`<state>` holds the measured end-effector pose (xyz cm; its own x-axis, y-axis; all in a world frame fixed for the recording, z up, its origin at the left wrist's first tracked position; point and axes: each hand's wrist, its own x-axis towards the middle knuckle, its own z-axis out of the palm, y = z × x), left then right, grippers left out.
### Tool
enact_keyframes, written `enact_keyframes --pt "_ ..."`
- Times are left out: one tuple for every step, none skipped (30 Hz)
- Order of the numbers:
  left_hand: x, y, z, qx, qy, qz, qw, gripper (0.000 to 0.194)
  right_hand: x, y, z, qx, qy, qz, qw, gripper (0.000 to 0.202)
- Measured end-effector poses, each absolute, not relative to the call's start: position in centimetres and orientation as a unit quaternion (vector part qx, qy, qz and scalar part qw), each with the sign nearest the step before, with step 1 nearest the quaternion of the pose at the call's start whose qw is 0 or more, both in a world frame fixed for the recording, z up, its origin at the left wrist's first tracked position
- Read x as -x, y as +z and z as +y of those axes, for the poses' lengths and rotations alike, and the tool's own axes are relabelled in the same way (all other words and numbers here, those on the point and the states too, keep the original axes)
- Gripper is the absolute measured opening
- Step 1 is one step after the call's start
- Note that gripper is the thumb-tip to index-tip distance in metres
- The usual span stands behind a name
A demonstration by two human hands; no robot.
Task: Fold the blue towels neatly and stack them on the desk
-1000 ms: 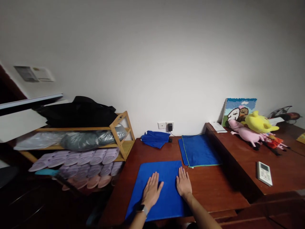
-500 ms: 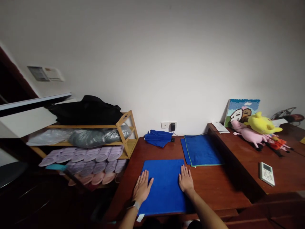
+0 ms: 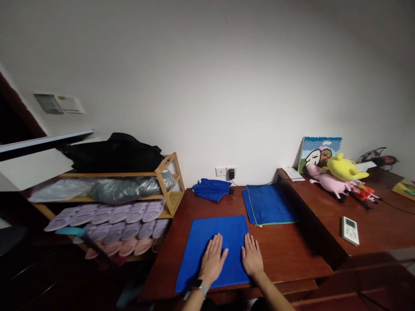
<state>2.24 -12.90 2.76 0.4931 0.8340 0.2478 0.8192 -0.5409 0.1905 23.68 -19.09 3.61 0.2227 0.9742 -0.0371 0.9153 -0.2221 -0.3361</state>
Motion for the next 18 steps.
enact_keyframes --pt "-4.0 2.6 -13.4 -0.872 0.155 0.462 0.033 0.066 -23.6 3.6 -19.1 0.772 0.119 -0.613 0.118 0.065" --pt "-5.6 2.5 -13.7 -0.879 0.155 0.449 0.041 0.065 -23.5 3.5 -19.1 0.771 0.116 -0.616 0.116 0.065" --pt "-7.1 2.2 -13.9 -0.885 0.154 0.438 0.048 0.065 -23.5 3.5 -19.1 0.769 0.114 -0.618 0.113 0.064" --pt "-8.4 2.0 -14.0 -0.889 0.152 0.428 0.054 0.064 -23.5 3.3 -19.0 0.767 0.113 -0.622 0.109 0.064" --pt "-9.5 1.7 -14.0 -0.893 0.149 0.421 0.059 0.063 -23.6 3.2 -18.9 0.764 0.114 -0.626 0.105 0.063" --pt "-10.4 1.5 -13.9 -0.895 0.144 0.417 0.062 0.063 -23.7 3.0 -18.8 0.76 0.115 -0.632 0.103 0.063" --pt "-11.0 1.4 -13.8 -0.896 0.14 0.416 0.065 0.062 -23.7 2.9 -18.8 0.755 0.117 -0.637 0.103 0.063" --pt "-11.3 1.3 -13.7 -0.897 0.135 0.415 0.066 0.062 -23.8 2.8 -18.8 0.751 0.117 -0.641 0.104 0.063" --pt "-11.4 1.2 -13.7 -0.898 0.13 0.415 0.068 0.062 -23.8 2.8 -18.8 0.75 0.116 -0.642 0.106 0.062" --pt "-11.3 1.2 -13.7 -0.898 0.126 0.415 0.068 0.062 -23.8 2.8 -18.8 0.752 0.114 -0.64 0.109 0.062" --pt "-11.0 1.3 -13.7 -0.899 0.122 0.416 0.068 0.062 -23.8 2.9 -18.8 0.756 0.112 -0.636 0.112 0.062" --pt "-10.5 1.4 -13.7 -0.899 0.117 0.417 0.067 0.063 -23.7 3.1 -18.9 0.761 0.112 -0.629 0.112 0.063" --pt "-9.7 1.5 -13.7 -0.897 0.111 0.422 0.067 0.064 -23.6 3.4 -19.0 0.765 0.113 -0.624 0.113 0.063" --pt "-8.8 1.6 -13.7 -0.894 0.106 0.43 0.065 0.065 -23.5 3.7 -19.0 0.768 0.115 -0.619 0.115 0.063" --pt "-7.6 1.7 -13.6 -0.889 0.102 0.442 0.062 0.067 -23.5 3.9 -19.1 0.77 0.117 -0.616 0.118 0.064" --pt "-6.1 1.7 -13.5 -0.883 0.099 0.456 0.058 0.067 -23.4 4.1 -19.1 0.77 0.118 -0.615 0.122 0.064" --pt "-4.5 1.7 -13.3 -0.874 0.098 0.472 0.052 0.068 -23.4 4.2 -19.1 0.771 0.118 -0.613 0.125 0.064" --pt "-2.8 1.6 -13.1 -0.864 0.098 0.491 0.045 0.068 -23.4 4.3 -19.1 0.772 0.117 -0.612 0.127 0.064"
